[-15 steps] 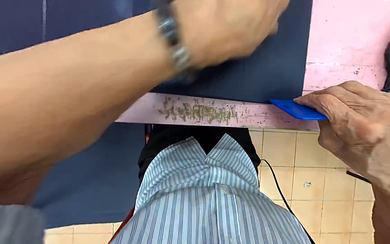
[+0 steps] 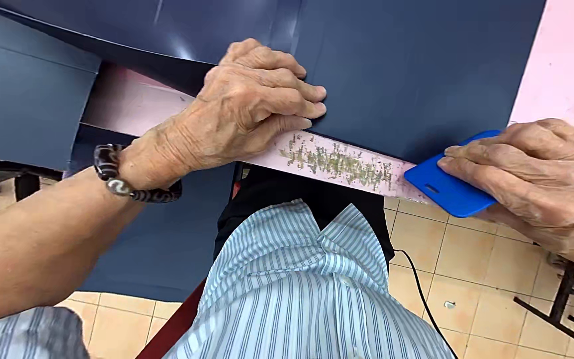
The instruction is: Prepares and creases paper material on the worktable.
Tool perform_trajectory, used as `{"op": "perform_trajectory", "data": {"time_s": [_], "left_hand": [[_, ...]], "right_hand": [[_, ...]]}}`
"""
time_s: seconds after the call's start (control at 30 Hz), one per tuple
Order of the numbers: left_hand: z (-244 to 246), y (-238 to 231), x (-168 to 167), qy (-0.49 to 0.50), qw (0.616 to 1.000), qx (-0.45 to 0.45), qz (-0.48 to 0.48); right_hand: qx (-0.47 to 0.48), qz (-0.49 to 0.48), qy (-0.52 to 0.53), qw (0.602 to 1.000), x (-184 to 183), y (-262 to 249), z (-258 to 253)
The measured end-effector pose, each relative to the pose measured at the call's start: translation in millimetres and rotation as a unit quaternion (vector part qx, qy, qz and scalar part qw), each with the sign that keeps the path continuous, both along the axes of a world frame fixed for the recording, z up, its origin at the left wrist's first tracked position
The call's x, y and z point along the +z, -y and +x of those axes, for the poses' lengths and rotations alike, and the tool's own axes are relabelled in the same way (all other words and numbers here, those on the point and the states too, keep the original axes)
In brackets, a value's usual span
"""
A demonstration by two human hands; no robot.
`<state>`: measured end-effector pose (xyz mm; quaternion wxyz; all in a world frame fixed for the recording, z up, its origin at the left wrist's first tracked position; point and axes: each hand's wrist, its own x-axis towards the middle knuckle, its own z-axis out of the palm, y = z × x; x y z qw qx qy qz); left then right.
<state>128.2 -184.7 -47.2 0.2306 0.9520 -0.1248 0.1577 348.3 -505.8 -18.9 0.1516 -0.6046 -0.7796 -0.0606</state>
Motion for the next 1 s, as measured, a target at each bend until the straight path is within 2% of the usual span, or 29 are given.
{"op": "perform_trajectory", "data": {"time_s": [0.13, 0.27, 0.33, 0.4, 0.47, 0.5, 0.57, 0.6, 0.67, 0.8, 0.9, 1.0], "left_hand": [[1.5, -4.4, -0.6, -0.003, 0.999, -0.014, -0.034], [1.4, -5.9, 4.6, -0.035, 0.996, 0.013, -0.084], [4.4, -7.2, 7.1, -0.048, 0.986, 0.021, -0.156], [7.6, -11.2, 8.6, -0.04, 0.961, 0.018, -0.271], [7.1, -9.5, 16.1, -0.019, 0.95, 0.049, -0.308], [3.0, -7.8, 24.8, -0.018, 0.96, 0.082, -0.267], [-20.8, -10.0, 47.8, -0.047, 0.984, 0.154, -0.071], [-37.9, -18.4, 58.1, -0.064, 0.98, 0.183, 0.041], [-74.2, -44.5, 75.1, -0.109, 0.954, 0.227, 0.163], [-120.7, -74.8, 95.9, -0.117, 0.924, 0.281, 0.232], [-109.8, -79.8, 95.3, -0.109, 0.93, 0.277, 0.214], [-83.0, -109.0, 75.5, -0.156, 0.936, 0.22, 0.228]], "right_hand": [[0.056, 0.033, -0.028, 0.998, -0.5, -57.9, -17.2], [0.087, 0.063, -0.016, 0.994, -4.1, -112.0, -30.4], [0.114, 0.077, -0.013, 0.99, -7.0, -137.2, -36.8], [0.141, 0.107, -0.017, 0.984, -14.2, -163.7, -43.3], [0.158, 0.131, -0.024, 0.978, -22.5, -185.7, -49.4], [0.16, 0.135, -0.028, 0.977, -24.1, -192.8, -51.5], [0.155, 0.121, -0.032, 0.98, -24.7, -192.4, -52.9], [0.152, 0.108, -0.031, 0.982, -23.9, -187.0, -50.0], [0.143, 0.095, -0.027, 0.985, -22.5, -167.7, -41.4], [0.095, 0.066, -0.019, 0.993, -32.2, -101.9, -18.8], [0.07, 0.058, -0.028, 0.995, -36.7, -68.8, -11.0], [0.075, 0.051, -0.009, 0.996, -32.0, -70.9, -13.2]]}}
